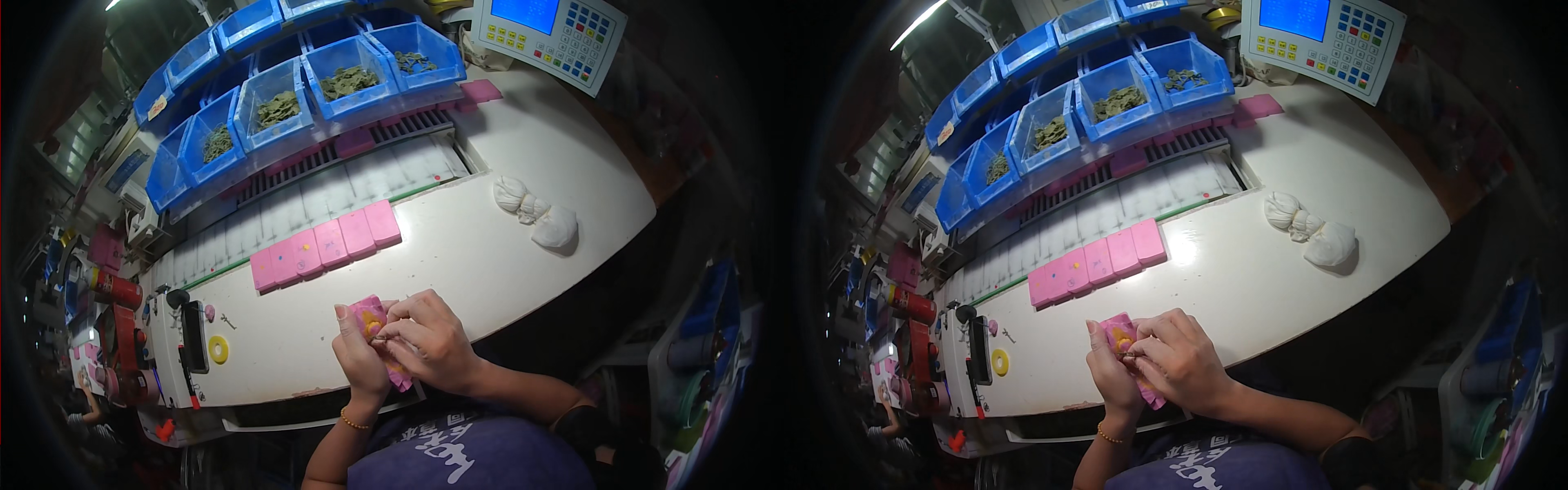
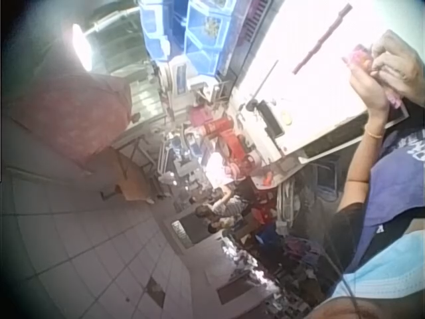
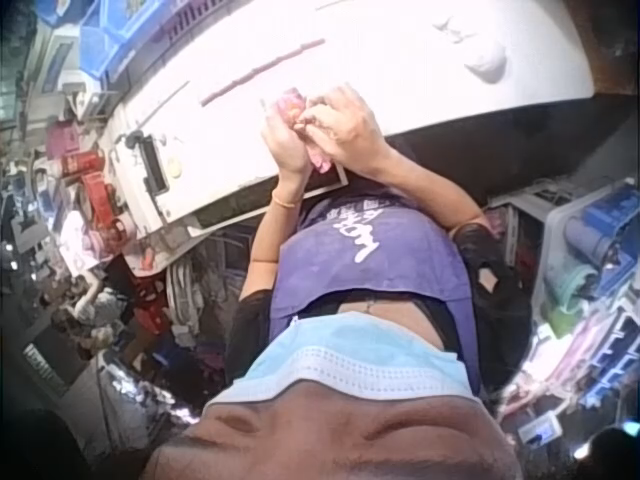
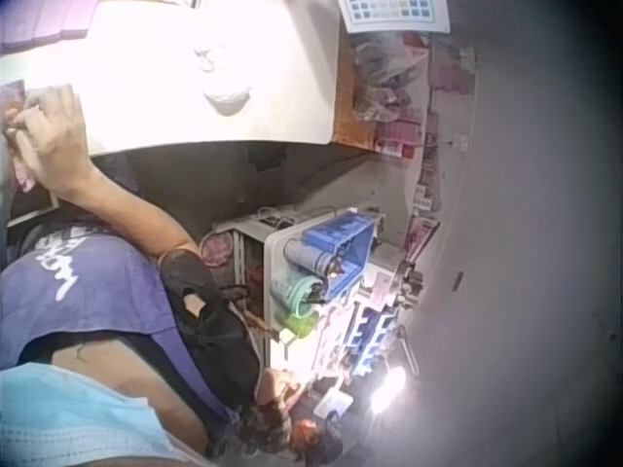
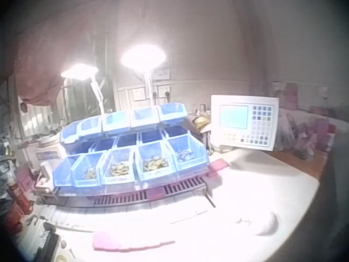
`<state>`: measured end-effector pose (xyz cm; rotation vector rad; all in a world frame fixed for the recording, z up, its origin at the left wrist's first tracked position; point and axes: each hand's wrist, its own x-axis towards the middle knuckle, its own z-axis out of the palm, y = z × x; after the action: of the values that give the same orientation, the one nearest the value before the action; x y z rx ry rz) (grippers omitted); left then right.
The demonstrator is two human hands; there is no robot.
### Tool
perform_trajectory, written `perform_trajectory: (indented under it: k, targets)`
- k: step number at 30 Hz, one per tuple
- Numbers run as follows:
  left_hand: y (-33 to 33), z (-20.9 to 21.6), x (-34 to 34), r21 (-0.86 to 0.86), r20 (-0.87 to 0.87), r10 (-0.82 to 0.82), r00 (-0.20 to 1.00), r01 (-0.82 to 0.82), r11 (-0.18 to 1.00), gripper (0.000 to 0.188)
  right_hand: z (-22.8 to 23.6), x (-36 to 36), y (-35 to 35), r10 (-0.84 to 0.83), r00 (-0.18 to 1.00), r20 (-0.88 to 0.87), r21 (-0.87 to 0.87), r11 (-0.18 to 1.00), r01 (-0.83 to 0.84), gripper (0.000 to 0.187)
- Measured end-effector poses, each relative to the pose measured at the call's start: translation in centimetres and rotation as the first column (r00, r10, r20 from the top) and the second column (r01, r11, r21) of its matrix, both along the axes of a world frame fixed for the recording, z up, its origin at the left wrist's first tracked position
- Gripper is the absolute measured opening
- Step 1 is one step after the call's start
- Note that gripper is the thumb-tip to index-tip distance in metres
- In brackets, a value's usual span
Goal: Placing small yellow inserts into pink rectangular blocks and wiping them with a cloth.
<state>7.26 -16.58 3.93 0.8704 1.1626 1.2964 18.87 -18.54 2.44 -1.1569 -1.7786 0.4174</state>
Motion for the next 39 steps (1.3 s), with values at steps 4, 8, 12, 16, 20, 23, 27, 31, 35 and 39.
perform_trajectory:
  k: [4,8,12,16,20,23,27,31,35,39]
  targets:
    - [0.3,-0.9,-0.2,0.0,-0.05,0.02,0.999,-0.02,1.0,0.06,-0.3,0.3,0.0,0.013,1.0,-0.007,0.0,1.0,-0.013,0.017]
    - [0.9,-1.5,-1.9,-0.074,-0.06,-0.022,0.998,0.017,0.997,0.068,-0.9,1.0,0.3,-0.017,1.0,0.025,-0.05,0.999,0.018,0.015]
    - [2.0,-1.8,-3.6,-0.147,0.031,0.033,0.999,-0.028,0.989,0.067,-3.2,2.6,1.9,-0.045,0.982,0.181,-0.151,0.986,0.073,0.022]
    - [2.4,-2.3,-4.9,-0.232,0.077,0.078,0.994,-0.058,0.971,0.066,-4.1,6.7,4.0,-0.115,0.963,0.245,-0.153,0.976,0.155,0.046]
    - [1.8,-2.5,-6.0,-0.268,0.104,0.057,0.993,-0.027,0.963,0.068,-1.0,15.9,5.5,-0.455,0.731,0.509,0.084,0.871,0.484,0.057]
    - [2.0,-2.7,-5.5,-0.26,0.149,-0.02,0.989,0.058,0.964,0.069,-0.1,22.2,5.4,-0.402,0.641,0.654,-0.023,0.836,0.548,0.061]
    - [1.7,-2.4,-4.9,-0.251,0.177,-0.073,0.982,0.117,0.961,0.067,-0.2,20.7,5.4,-0.304,0.739,0.601,-0.069,0.902,0.427,0.061]
    - [1.6,-2.4,-4.7,-0.249,0.188,-0.083,0.979,0.129,0.96,0.063,1.5,8.6,2.6,-0.15,0.93,0.334,0.399,0.917,0.005,0.053]
    - [0.9,-2.3,-4.2,-0.115,0.145,-0.139,0.98,0.156,0.981,0.058,1.3,2.2,1.7,0.289,0.799,0.528,0.09,0.916,-0.391,0.059]
    - [0.4,-2.0,-4.6,-0.053,0.047,-0.123,0.991,0.125,0.991,0.064,2.3,2.7,1.9,0.418,0.81,0.411,-0.012,0.891,-0.454,0.063]
